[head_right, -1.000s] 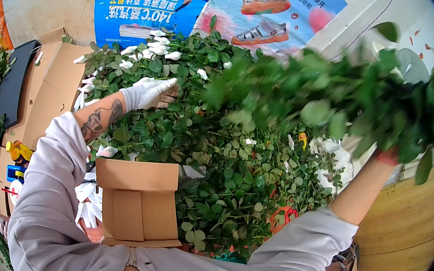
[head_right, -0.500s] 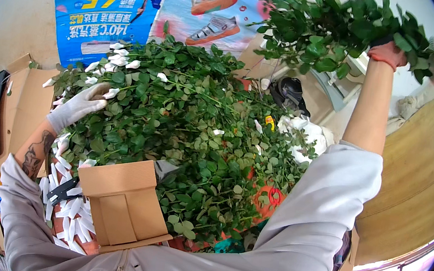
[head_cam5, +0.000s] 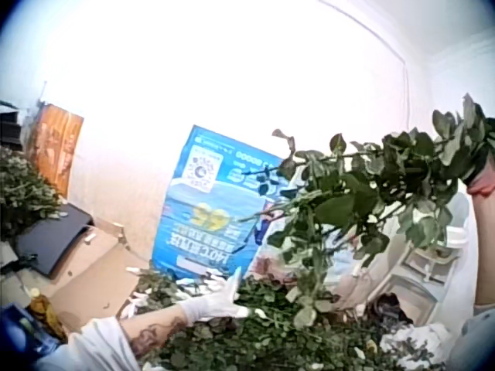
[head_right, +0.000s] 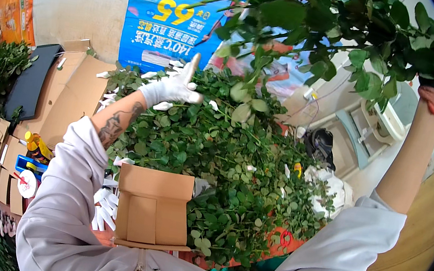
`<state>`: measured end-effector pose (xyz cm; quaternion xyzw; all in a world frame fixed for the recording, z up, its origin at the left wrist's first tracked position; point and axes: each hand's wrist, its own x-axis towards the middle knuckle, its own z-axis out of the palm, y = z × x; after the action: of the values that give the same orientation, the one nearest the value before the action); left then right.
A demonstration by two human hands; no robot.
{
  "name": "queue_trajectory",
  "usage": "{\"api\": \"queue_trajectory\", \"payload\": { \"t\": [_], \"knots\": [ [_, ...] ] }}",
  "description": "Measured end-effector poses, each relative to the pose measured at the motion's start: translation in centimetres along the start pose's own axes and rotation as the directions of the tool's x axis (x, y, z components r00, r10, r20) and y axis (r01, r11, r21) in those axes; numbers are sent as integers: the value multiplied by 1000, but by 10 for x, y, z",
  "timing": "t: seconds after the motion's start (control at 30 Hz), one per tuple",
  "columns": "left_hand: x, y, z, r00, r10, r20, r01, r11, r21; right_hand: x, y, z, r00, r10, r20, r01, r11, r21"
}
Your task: The person places several roses with protective mesh into a cardboard sleeve on a table and secures the sleeve using a stapler.
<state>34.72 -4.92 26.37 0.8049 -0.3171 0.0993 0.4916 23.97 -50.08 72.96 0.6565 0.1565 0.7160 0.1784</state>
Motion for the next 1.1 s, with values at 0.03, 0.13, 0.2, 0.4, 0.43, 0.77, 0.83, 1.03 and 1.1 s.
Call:
{"api": "queue_trajectory", "payload": {
  "t": [0.03,0.13,0.2,0.4,0.43,0.77,0.83,1.03,1.1],
  "knots": [
    [5,6,3,1000,-3,-18,3,1000,-1,-1,4,0,1000,-5,-3,5,1000,-2],
    [14,-35,31,987,134,-82,-145,979,-140,-30,-9,37,1000,-16,17,16,999,48],
    [16,-32,45,977,200,-74,-211,960,-183,-53,-8,43,1000,-5,15,4,999,49],
    [-12,-46,46,971,-3,-239,16,999,52,-124,-26,58,999,18,35,-20,998,57],
    [-12,-49,40,985,-83,-151,101,988,117,-135,-26,57,999,22,42,-24,998,51],
    [-45,-84,-21,977,-121,176,-40,703,710,-206,-21,41,980,123,156,-149,975,162],
    [-58,-84,-34,951,-261,167,28,608,793,-227,-35,44,967,165,195,-208,952,225],
    [-46,-96,12,974,-206,93,-23,318,948,-243,-83,16,903,223,367,-389,788,477],
    [-50,-84,18,965,-258,43,55,362,930,-242,-115,1,866,186,465,-454,682,573]
  ]
}}
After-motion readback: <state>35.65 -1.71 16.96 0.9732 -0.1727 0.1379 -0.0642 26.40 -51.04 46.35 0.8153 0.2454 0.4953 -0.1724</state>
